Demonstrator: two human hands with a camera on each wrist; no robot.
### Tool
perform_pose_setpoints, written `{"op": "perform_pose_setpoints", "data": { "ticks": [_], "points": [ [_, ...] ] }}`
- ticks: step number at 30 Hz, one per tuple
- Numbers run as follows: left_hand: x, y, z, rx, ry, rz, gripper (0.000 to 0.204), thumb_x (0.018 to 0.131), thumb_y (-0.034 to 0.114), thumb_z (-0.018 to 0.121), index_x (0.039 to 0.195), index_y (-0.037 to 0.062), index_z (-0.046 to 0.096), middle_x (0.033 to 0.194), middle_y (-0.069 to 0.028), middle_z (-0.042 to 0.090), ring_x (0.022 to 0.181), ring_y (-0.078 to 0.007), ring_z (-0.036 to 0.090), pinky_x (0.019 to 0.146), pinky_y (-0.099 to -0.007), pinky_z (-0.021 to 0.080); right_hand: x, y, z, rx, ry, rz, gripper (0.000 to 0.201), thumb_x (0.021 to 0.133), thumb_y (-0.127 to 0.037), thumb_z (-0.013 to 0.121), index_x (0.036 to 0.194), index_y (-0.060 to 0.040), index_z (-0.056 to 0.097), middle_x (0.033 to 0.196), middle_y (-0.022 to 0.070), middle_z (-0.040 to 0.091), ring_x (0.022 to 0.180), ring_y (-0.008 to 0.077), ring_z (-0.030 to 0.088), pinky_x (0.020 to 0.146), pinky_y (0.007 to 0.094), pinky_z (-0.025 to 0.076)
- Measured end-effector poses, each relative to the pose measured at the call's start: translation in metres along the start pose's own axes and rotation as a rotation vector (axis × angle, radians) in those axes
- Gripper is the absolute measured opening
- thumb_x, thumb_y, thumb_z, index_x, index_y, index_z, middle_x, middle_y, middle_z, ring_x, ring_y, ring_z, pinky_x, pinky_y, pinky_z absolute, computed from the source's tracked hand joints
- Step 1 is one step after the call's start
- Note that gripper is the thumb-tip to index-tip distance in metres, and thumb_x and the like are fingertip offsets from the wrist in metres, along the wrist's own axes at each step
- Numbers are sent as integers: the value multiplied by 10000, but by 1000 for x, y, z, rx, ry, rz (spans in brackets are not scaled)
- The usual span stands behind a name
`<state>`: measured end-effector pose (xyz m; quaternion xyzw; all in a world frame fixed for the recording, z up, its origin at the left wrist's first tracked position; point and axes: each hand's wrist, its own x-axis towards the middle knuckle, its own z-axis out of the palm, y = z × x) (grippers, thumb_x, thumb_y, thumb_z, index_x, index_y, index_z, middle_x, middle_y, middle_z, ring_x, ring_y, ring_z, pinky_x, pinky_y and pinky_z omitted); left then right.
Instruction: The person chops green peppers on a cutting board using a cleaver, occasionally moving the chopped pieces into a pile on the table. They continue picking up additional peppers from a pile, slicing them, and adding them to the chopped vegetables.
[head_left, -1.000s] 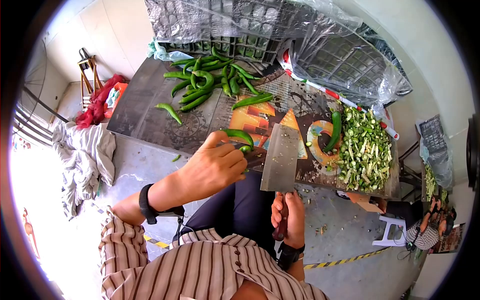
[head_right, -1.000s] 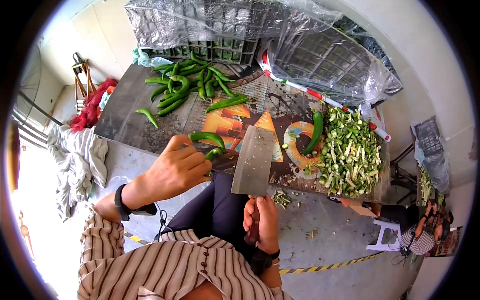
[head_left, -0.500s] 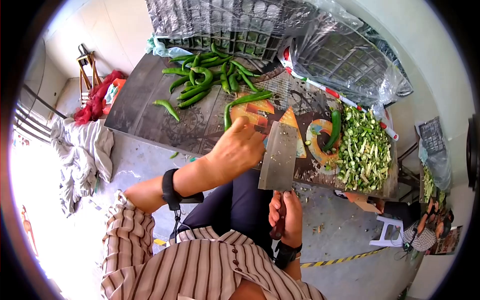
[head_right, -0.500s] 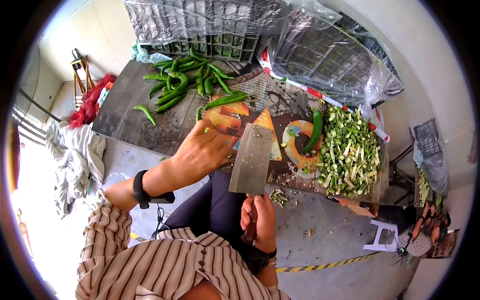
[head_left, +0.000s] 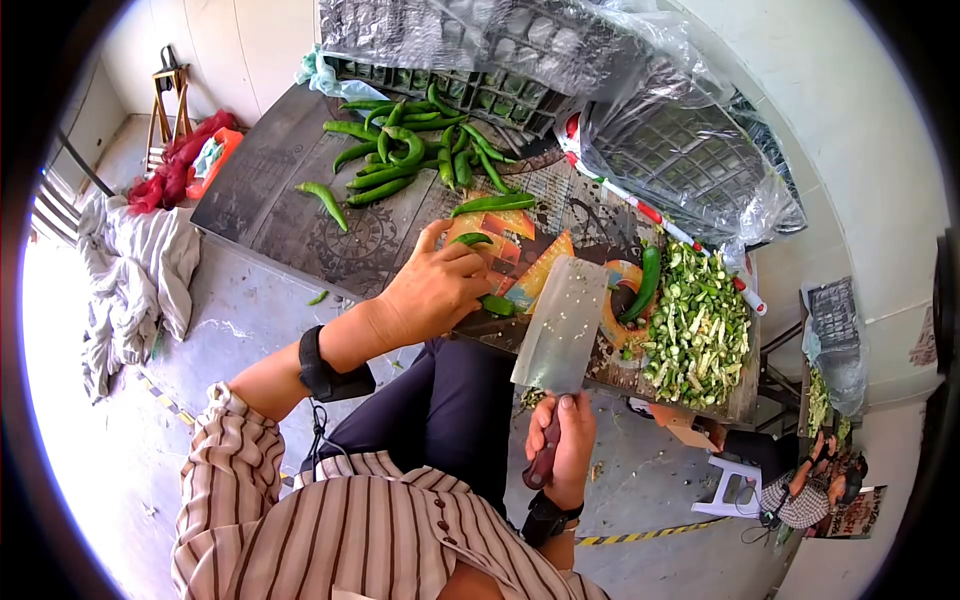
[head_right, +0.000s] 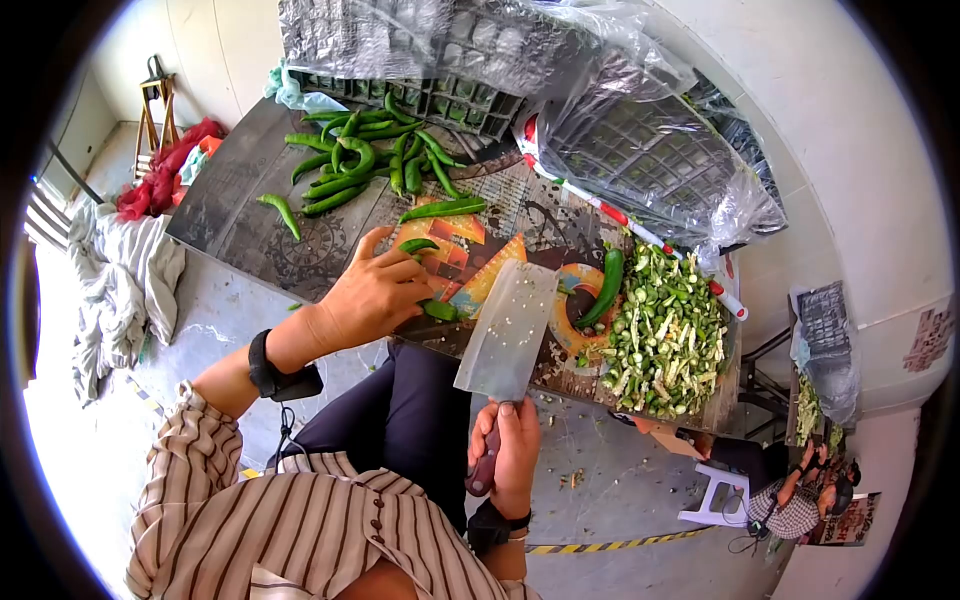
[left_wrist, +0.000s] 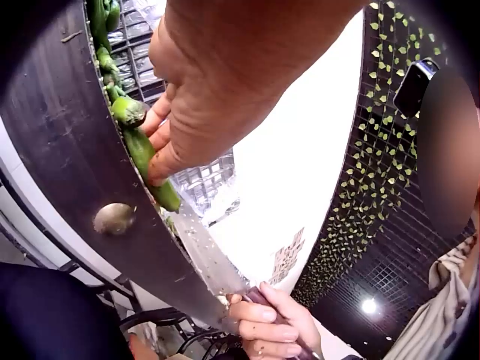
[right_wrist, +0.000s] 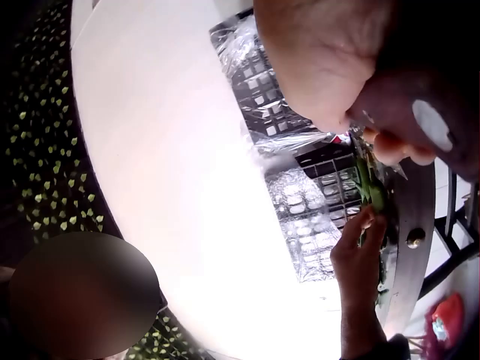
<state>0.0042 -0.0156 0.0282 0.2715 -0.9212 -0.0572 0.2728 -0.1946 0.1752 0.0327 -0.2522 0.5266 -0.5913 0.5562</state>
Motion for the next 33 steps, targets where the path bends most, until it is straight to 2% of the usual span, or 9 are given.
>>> {"op": "perform_pose_setpoints", "data": {
  "ticks": [1, 3, 4, 5, 7, 8, 19, 33],
  "points": [
    [-1, 0, 0, -8, 10, 11, 280, 717, 194, 772, 985, 165, 694, 996, 14, 614, 1082, -187, 557, 1108, -531, 254, 0, -4, 3, -3, 2, 1, 246, 1017, -273, 476, 1078, -35, 476, 764, 27, 499, 482, 101, 478, 388, 248, 419],
    [-2, 8, 5, -38, 52, 27, 273, 715, 176, 771, 976, 160, 695, 962, 15, 613, 1052, -186, 567, 1103, -524, 265, 0, -15, 7, -88, -18, -112, 226, 1020, -253, 462, 1073, -33, 456, 778, 46, 501, 485, 109, 490, 394, 250, 431],
    [-1, 14, 10, -64, 94, 43, 266, 713, 158, 771, 968, 156, 696, 929, 17, 613, 1022, -185, 576, 1098, -516, 276, 1, -19, 6, -97, -45, -148, 269, 1027, -218, 444, 1189, -3, 456, 802, 72, 516, 513, 116, 521, 427, 244, 441],
    [0, 18, 14, -73, 99, 40, 266, 713, 158, 771, 968, 156, 696, 929, 17, 613, 1022, -185, 576, 1098, -516, 276, 0, -25, 9, -107, -41, -146, 269, 1027, -218, 444, 1189, -3, 456, 802, 72, 516, 513, 116, 521, 427, 244, 441],
    [3, 26, 22, -115, 181, 42, 248, 708, 154, 768, 945, 144, 696, 902, 15, 606, 979, -188, 585, 1084, -502, 298, 0, -37, 17, -242, -48, -234, 415, 1024, -206, 451, 1370, 14, 389, 822, 75, 525, 520, 103, 512, 444, 229, 434],
    [4, 28, 25, -124, 203, 41, 238, 698, 155, 767, 925, 140, 694, 875, 12, 593, 953, -190, 589, 1073, -496, 312, 2, -39, 14, -270, -87, -231, 526, 1023, -199, 455, 1479, 7, 293, 831, 73, 534, 524, 87, 504, 457, 217, 428],
    [1, 38, 32, -102, 248, -10, 156, 716, 133, 729, 871, 136, 717, 847, 5, 572, 921, -194, 582, 1071, -506, 327, 11, -49, 23, -513, -88, -232, 492, 1019, -123, 429, 1479, 2, 306, 805, 62, 535, 524, 76, 496, 457, 218, 434],
    [-1, 39, 37, -133, 262, -38, 138, 730, 118, 689, 866, 118, 713, 855, -6, 564, 924, -205, 568, 1058, -498, 337, 13, -61, 30, -623, -104, -154, 474, 1021, -109, 423, 1471, 1, 327, 784, 33, 519, 524, 64, 480, 458, 207, 425]
  ]
}}
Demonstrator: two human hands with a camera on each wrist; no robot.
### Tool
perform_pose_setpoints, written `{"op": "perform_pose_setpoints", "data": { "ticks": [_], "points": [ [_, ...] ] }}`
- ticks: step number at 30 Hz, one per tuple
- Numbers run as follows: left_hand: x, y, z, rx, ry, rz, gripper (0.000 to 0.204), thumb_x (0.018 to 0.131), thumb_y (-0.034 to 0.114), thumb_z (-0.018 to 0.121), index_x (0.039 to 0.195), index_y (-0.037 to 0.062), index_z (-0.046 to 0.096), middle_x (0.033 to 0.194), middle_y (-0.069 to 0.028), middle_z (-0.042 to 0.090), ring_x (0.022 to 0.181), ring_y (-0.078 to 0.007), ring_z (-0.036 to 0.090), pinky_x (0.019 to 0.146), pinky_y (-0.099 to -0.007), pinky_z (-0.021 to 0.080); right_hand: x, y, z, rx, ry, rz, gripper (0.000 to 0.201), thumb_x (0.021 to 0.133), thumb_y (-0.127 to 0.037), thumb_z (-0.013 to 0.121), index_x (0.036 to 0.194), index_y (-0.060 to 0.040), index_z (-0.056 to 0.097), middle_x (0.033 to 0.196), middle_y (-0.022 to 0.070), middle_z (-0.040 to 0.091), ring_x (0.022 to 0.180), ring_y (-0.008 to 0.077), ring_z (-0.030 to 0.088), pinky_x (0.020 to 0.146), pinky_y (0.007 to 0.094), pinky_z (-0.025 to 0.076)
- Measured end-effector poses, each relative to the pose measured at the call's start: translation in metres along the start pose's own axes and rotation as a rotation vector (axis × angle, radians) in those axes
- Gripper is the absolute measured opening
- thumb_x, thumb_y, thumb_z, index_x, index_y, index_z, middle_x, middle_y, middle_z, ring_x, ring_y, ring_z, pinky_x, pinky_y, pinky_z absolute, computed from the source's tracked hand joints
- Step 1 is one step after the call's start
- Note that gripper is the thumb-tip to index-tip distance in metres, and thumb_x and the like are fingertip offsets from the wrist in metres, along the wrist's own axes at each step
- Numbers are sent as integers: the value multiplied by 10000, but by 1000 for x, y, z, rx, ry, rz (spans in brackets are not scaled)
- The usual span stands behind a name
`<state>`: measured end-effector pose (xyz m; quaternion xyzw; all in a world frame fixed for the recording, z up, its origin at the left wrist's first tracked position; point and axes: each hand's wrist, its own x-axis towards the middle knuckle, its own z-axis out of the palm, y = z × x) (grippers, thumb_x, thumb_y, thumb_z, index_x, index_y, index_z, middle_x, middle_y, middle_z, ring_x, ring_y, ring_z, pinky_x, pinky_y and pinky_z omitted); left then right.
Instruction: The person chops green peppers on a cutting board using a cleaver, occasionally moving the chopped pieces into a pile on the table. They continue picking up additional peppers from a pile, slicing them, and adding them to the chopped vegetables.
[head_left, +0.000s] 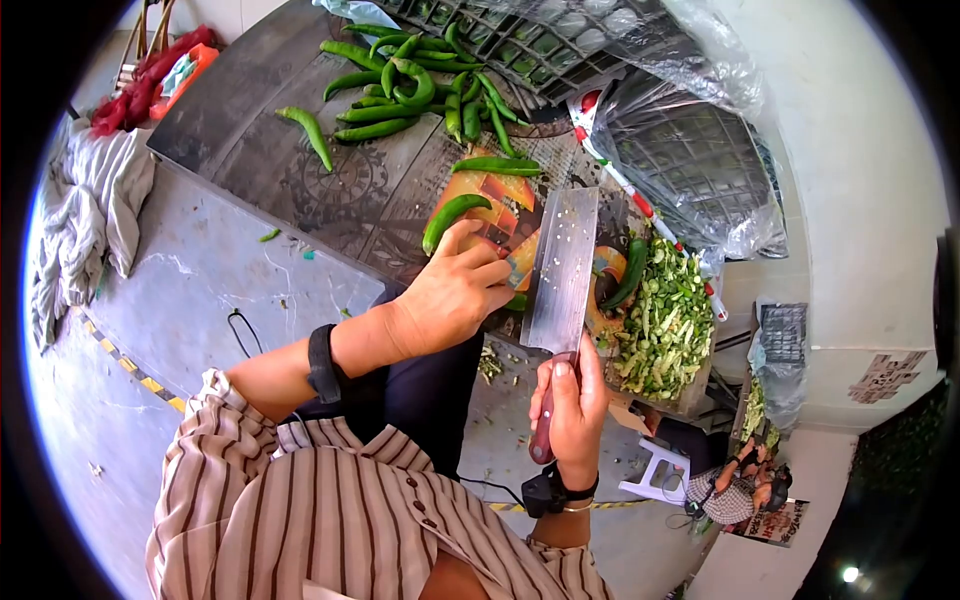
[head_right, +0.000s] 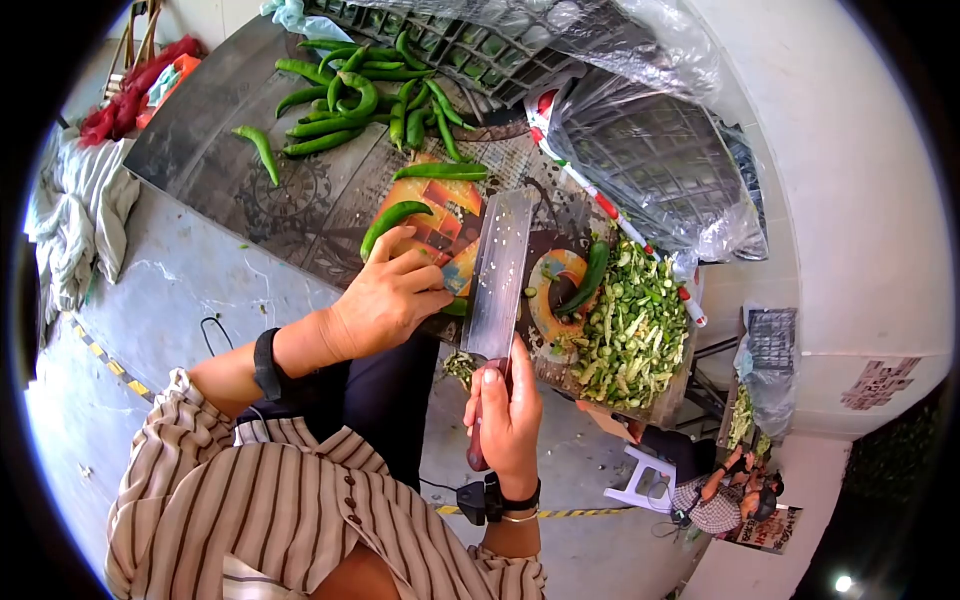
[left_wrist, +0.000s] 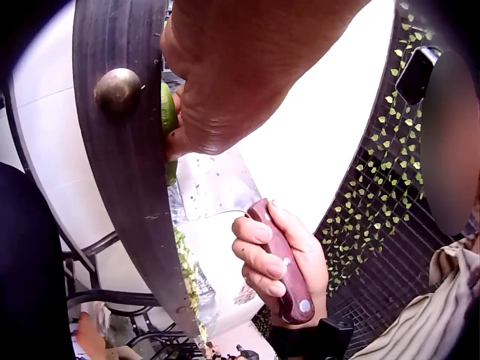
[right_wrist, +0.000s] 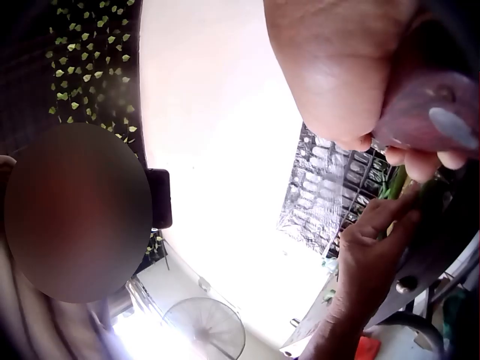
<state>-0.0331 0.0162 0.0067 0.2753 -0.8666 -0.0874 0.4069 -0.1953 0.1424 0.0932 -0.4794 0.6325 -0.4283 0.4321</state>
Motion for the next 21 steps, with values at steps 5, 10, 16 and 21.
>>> {"op": "perform_pose_setpoints", "data": {
  "ticks": [5, 10, 16, 21],
  "points": [
    [0, -2, 2, -25, 6, 8, 158, 728, 120, 665, 878, 117, 714, 864, -1, 560, 924, -204, 558, 1054, -476, 347, 7, -6, 3, -49, -5, 28, 465, 1017, -92, 410, 1465, 4, 330, 773, 30, 514, 514, 62, 475, 452, 209, 421],
    [-1, 0, 2, -38, 5, -11, 170, 718, 121, 656, 879, 114, 713, 866, 5, 554, 932, -204, 553, 1032, -464, 359, 7, -7, 4, -42, 17, 38, 463, 1020, -95, 406, 1465, 4, 328, 771, 29, 513, 510, 61, 474, 447, 208, 413],
    [-3, 1, 4, -64, 39, -29, 188, 708, 128, 657, 887, 111, 710, 867, 5, 548, 934, -205, 552, 1008, -447, 370, -18, -7, -1, -102, 4, 62, 462, 1024, -107, 410, 1466, 2, 332, 780, 31, 515, 512, 58, 472, 451, 201, 406],
    [-2, -1, 5, -62, 37, 13, 188, 709, 130, 655, 888, 114, 709, 865, 1, 541, 930, -205, 552, 1004, -441, 373, 8, -7, 3, -82, 3, 79, 452, 1021, -105, 417, 1458, -11, 348, 799, 36, 517, 511, 59, 475, 454, 203, 413]
  ]
}}
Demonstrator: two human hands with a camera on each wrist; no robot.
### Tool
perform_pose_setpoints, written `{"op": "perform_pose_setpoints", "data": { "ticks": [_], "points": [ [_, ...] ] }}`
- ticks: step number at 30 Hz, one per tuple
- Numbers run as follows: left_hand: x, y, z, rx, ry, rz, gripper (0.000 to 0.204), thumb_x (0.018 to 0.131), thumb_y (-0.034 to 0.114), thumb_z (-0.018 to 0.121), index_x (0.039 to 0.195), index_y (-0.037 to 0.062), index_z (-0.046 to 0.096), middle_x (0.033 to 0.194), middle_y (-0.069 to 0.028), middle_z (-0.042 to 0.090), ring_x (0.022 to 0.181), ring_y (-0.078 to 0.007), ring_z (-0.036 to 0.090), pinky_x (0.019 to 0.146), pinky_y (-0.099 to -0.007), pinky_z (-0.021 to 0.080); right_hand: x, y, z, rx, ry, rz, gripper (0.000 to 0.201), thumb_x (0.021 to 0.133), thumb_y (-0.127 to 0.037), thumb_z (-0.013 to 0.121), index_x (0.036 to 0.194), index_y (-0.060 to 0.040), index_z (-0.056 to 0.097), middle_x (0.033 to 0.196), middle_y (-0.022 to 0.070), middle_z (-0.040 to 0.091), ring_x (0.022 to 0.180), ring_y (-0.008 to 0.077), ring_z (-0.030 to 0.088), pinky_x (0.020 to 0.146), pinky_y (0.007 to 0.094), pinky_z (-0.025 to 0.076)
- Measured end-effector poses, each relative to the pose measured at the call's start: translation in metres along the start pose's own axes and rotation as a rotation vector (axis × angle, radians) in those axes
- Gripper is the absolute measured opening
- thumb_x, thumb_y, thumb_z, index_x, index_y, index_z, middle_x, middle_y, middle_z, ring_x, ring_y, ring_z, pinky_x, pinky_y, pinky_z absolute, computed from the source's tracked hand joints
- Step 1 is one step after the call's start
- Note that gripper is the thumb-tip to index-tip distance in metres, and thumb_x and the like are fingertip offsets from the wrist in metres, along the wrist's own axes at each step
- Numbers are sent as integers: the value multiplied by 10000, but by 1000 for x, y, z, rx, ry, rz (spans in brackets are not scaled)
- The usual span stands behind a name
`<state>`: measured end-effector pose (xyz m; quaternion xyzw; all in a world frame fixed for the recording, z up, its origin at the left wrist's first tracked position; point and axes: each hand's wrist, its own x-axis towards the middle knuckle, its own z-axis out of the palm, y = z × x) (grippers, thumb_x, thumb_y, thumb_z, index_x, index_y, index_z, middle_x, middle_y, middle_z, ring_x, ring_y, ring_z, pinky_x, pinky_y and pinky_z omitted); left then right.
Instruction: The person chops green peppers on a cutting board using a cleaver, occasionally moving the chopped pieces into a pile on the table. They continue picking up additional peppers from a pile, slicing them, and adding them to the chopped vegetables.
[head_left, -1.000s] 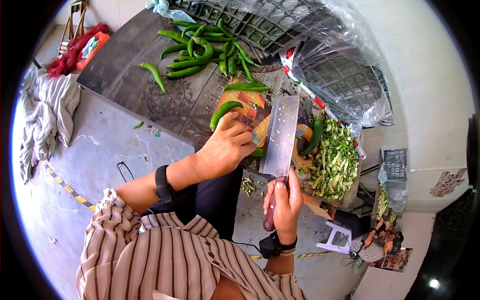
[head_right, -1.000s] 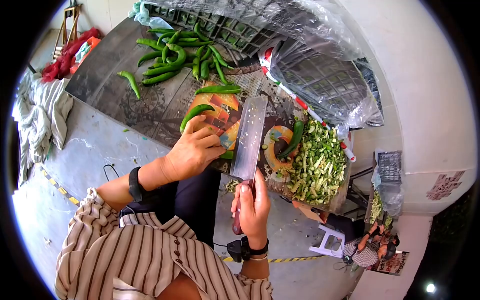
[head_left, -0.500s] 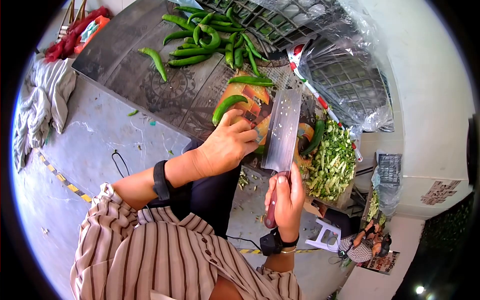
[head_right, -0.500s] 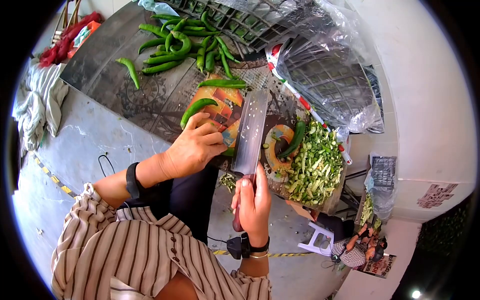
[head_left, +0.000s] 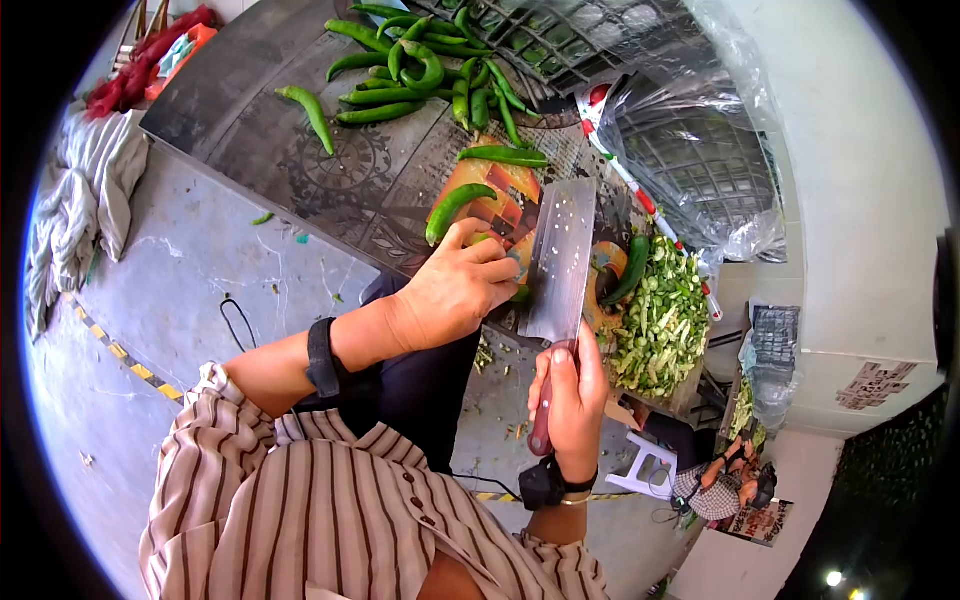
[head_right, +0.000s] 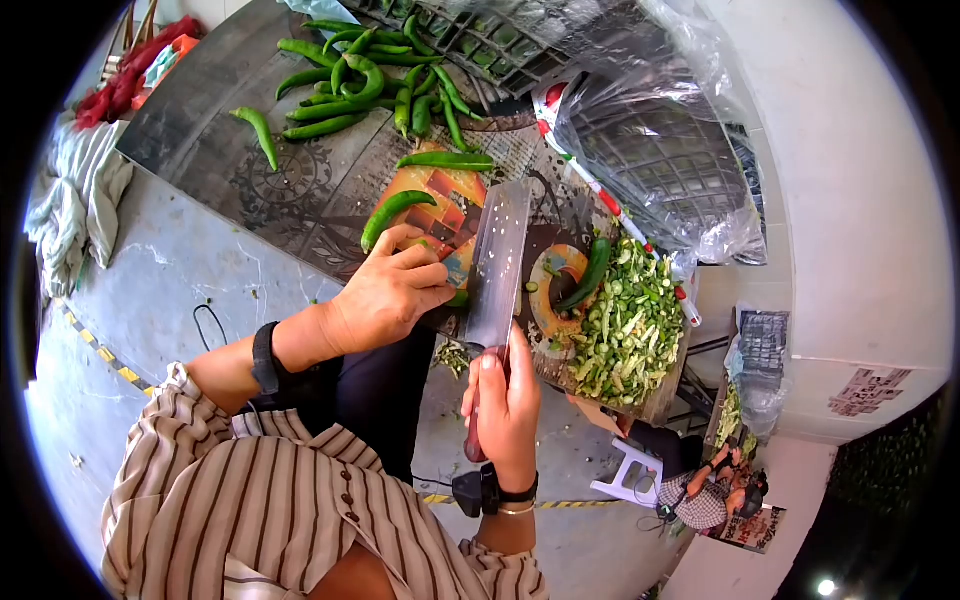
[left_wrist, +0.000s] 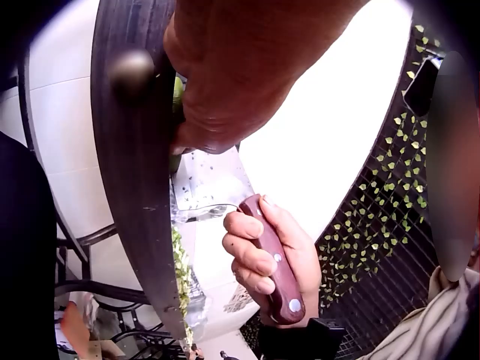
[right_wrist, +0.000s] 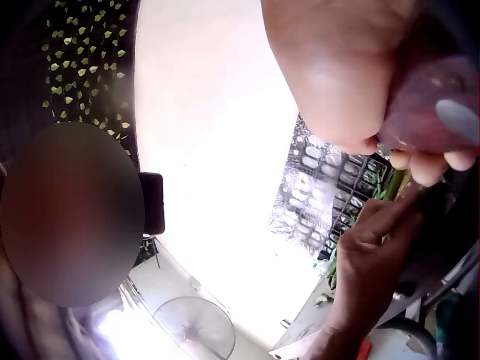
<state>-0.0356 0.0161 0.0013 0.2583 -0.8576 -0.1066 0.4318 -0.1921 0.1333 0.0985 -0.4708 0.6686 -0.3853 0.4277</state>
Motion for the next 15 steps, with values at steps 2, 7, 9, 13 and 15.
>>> {"op": "perform_pose_setpoints", "data": {
  "ticks": [2, 7, 9, 13, 15],
  "points": [
    [-1, 0, 0, -25, 16, -15, 179, 712, 131, 652, 881, 114, 707, 858, -1, 532, 927, -204, 552, 1000, -439, 378, 3, 0, 0, 23, -7, 4, 443, 1020, -104, 415, 1449, -12, 355, 805, 41, 519, 507, 63, 476, 444, 208, 412],
    [-1, 2, -1, -14, 0, -39, 168, 718, 133, 655, 877, 120, 707, 862, 1, 540, 907, -205, 547, 994, -438, 382, -22, 0, -2, -15, -15, 56, 442, 1019, -104, 414, 1447, -9, 358, 772, 31, 517, 506, 67, 477, 441, 212, 407],
    [-2, 1, 0, -22, 4, -40, 170, 716, 134, 663, 879, 121, 708, 864, 6, 543, 900, -204, 545, 996, -433, 380, -30, 1, -4, -77, -21, 56, 436, 1018, -104, 415, 1440, -4, 368, 759, 27, 513, 505, 63, 474, 441, 212, 403],
    [-1, 0, 0, -16, -5, -24, 173, 712, 136, 671, 881, 125, 710, 862, 8, 545, 906, -202, 548, 996, -428, 379, -9, -6, -1, -51, -25, 75, 439, 1020, -118, 425, 1442, -11, 372, 766, 23, 511, 502, 61, 476, 442, 211, 409],
    [-1, 0, -1, -17, -8, -34, 172, 714, 135, 677, 883, 129, 711, 863, 9, 551, 911, -202, 551, 999, -426, 375, 4, -6, 0, -59, -20, 43, 431, 1022, -124, 426, 1438, -23, 381, 771, 24, 514, 500, 59, 481, 440, 210, 419]
  ]
}}
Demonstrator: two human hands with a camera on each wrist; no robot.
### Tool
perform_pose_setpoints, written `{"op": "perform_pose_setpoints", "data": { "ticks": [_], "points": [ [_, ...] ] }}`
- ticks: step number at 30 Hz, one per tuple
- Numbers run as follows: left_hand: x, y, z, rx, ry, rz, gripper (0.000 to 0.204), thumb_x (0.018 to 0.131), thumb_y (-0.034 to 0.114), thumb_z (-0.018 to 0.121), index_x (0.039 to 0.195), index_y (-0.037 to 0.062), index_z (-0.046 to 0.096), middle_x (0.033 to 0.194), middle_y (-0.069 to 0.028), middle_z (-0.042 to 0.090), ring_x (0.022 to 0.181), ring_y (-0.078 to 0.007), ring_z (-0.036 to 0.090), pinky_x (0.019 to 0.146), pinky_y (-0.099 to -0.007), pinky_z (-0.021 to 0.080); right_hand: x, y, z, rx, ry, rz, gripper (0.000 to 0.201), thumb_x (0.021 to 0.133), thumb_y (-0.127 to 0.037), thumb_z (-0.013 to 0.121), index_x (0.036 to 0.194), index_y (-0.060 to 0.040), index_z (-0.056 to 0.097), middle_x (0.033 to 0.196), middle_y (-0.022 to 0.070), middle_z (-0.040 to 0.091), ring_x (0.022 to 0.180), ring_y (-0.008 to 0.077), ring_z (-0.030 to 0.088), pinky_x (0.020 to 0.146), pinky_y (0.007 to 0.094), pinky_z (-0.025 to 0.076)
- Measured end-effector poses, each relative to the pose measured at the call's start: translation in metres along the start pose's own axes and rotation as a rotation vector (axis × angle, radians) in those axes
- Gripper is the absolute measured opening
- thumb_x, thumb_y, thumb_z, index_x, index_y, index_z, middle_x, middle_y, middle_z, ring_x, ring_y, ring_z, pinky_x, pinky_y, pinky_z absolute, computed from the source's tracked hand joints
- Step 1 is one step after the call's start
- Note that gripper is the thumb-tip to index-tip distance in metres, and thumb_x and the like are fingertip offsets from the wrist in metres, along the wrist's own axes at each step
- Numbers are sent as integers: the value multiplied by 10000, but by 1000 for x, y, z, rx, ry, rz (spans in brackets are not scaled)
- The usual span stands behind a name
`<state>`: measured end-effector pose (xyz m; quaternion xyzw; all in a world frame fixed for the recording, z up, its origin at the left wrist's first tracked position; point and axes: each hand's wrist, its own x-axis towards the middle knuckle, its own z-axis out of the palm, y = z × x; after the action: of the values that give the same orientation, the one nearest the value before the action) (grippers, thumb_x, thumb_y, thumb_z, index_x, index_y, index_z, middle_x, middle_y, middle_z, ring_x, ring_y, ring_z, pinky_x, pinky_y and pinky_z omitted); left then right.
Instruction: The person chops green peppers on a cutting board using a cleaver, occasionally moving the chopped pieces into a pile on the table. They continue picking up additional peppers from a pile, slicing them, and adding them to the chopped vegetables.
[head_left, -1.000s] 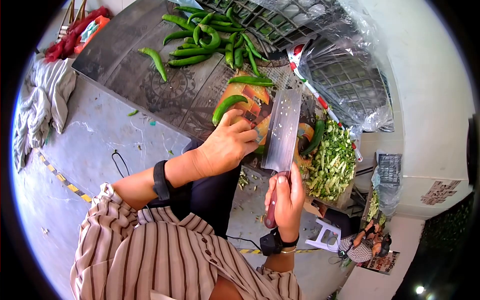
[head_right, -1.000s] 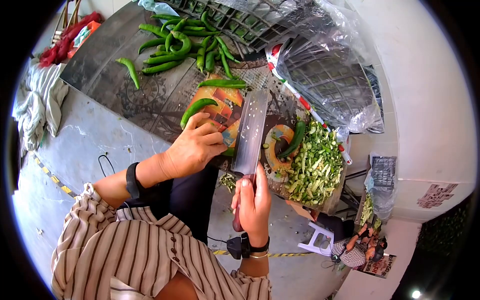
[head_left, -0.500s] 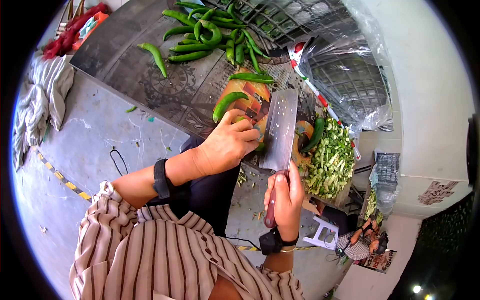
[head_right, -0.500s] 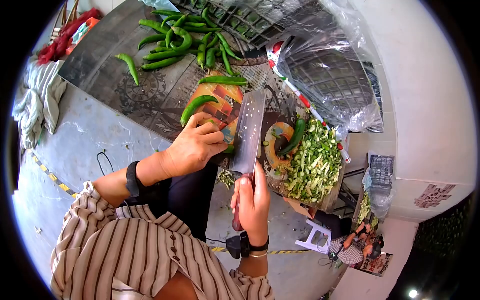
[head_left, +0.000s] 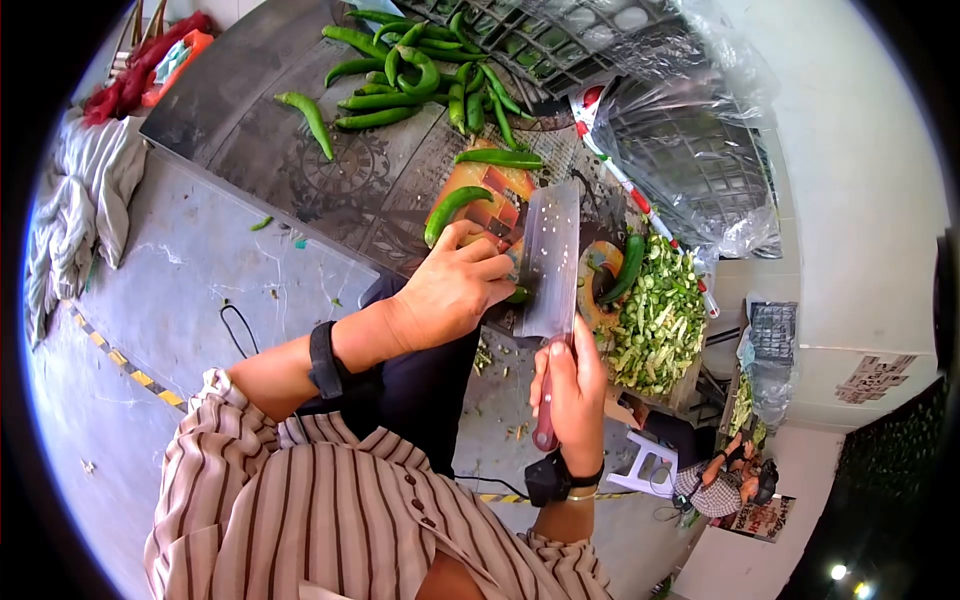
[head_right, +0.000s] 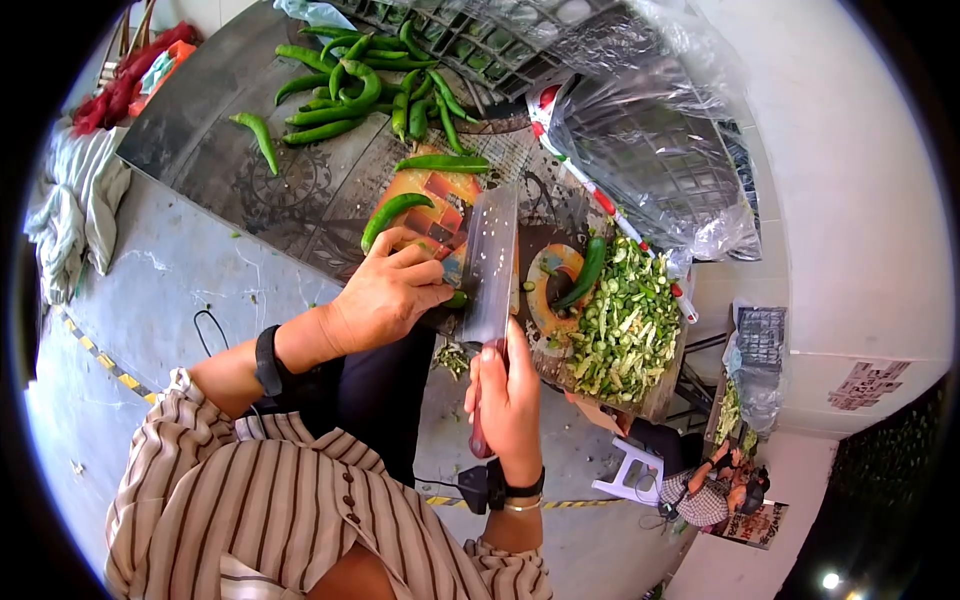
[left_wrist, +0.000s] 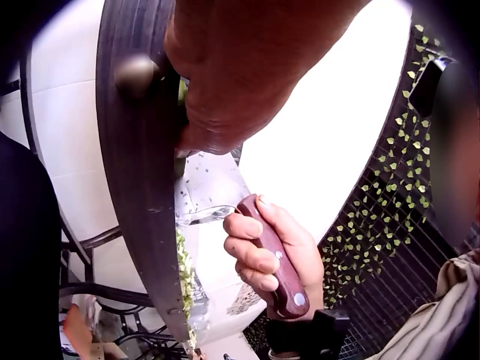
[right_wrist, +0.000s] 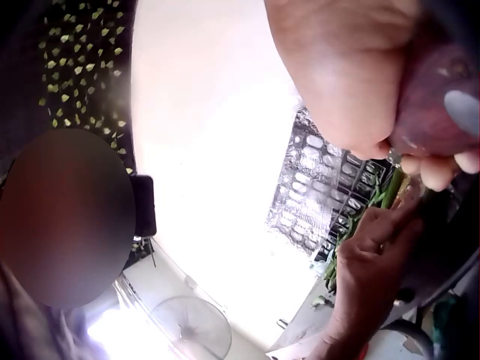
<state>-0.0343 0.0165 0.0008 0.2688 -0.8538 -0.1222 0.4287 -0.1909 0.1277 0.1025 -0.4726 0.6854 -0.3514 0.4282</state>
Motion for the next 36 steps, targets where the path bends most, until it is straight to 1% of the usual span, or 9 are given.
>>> {"op": "perform_pose_setpoints", "data": {
  "ticks": [4, 6, 8, 11, 14, 17, 20, 24, 36],
  "points": [
    [0, 1, 1, 33, 29, 6, 168, 716, 131, 685, 882, 132, 709, 860, 4, 554, 915, -209, 554, 999, -425, 374, 15, 8, -12, 59, 0, -19, 419, 1025, -142, 441, 1424, -24, 395, 779, 30, 527, 496, 65, 497, 442, 207, 429],
    [0, 2, 1, 44, 43, -8, 165, 720, 131, 696, 885, 132, 702, 866, 2, 551, 929, -220, 552, 997, -428, 376, 10, 14, -18, 114, 89, -40, 409, 1027, -157, 446, 1412, -24, 407, 788, 35, 533, 493, 68, 496, 446, 208, 432],
    [1, 2, 0, 53, 31, -24, 176, 720, 135, 700, 896, 131, 699, 876, -2, 552, 941, -225, 551, 996, -433, 376, 0, 14, -22, 233, 112, -34, 360, 1024, -176, 450, 1350, -21, 443, 800, 50, 532, 495, 78, 496, 436, 218, 430],
    [1, 2, 3, 72, -5, -32, 212, 721, 142, 714, 932, 126, 697, 894, -8, 554, 960, -228, 548, 1006, -447, 368, -17, 18, -24, 312, 139, -35, 345, 1024, -178, 443, 1330, -18, 444, 794, 62, 529, 494, 98, 503, 415, 236, 425],
    [1, 4, -3, 62, -13, -35, 261, 720, 150, 735, 977, 118, 699, 914, -11, 561, 972, -222, 548, 1036, -471, 344, -26, 22, -19, 493, 156, -3, 280, 1026, -185, 429, 1250, -20, 463, 790, 71, 525, 491, 117, 503, 398, 249, 421],
    [0, 6, -11, 35, -7, -48, 293, 719, 149, 752, 1005, 115, 702, 939, -7, 575, 976, -207, 552, 1073, -497, 310, -28, 34, -16, 686, 135, 9, 189, 1030, -231, 420, 1077, -52, 457, 786, 65, 513, 486, 118, 481, 393, 252, 423],
    [-5, 2, -13, 67, -8, -39, 290, 726, 135, 749, 1012, 124, 706, 960, 5, 592, 974, -188, 559, 1101, -516, 278, -28, 50, -14, 787, 94, 7, 216, 1032, -250, 416, 1094, -49, 463, 785, 58, 506, 478, 112, 464, 388, 253, 420],
    [-6, -5, -14, 119, -29, -31, 263, 748, 105, 721, 1007, 144, 712, 951, 22, 605, 964, -169, 566, 1118, -523, 253, -28, 57, -12, 785, 66, -9, 234, 1033, -269, 415, 1099, -50, 466, 783, 52, 498, 474, 107, 451, 385, 251, 415],
    [-5, -4, -11, 114, -40, -71, 242, 769, 116, 728, 1008, 137, 706, 939, 1, 597, 992, -203, 561, 1105, -500, 277, -26, 66, -7, 879, -24, 40, 302, 1026, -313, 437, 1161, -45, 475, 787, 42, 493, 457, 101, 436, 366, 246, 394]
  ]
}}
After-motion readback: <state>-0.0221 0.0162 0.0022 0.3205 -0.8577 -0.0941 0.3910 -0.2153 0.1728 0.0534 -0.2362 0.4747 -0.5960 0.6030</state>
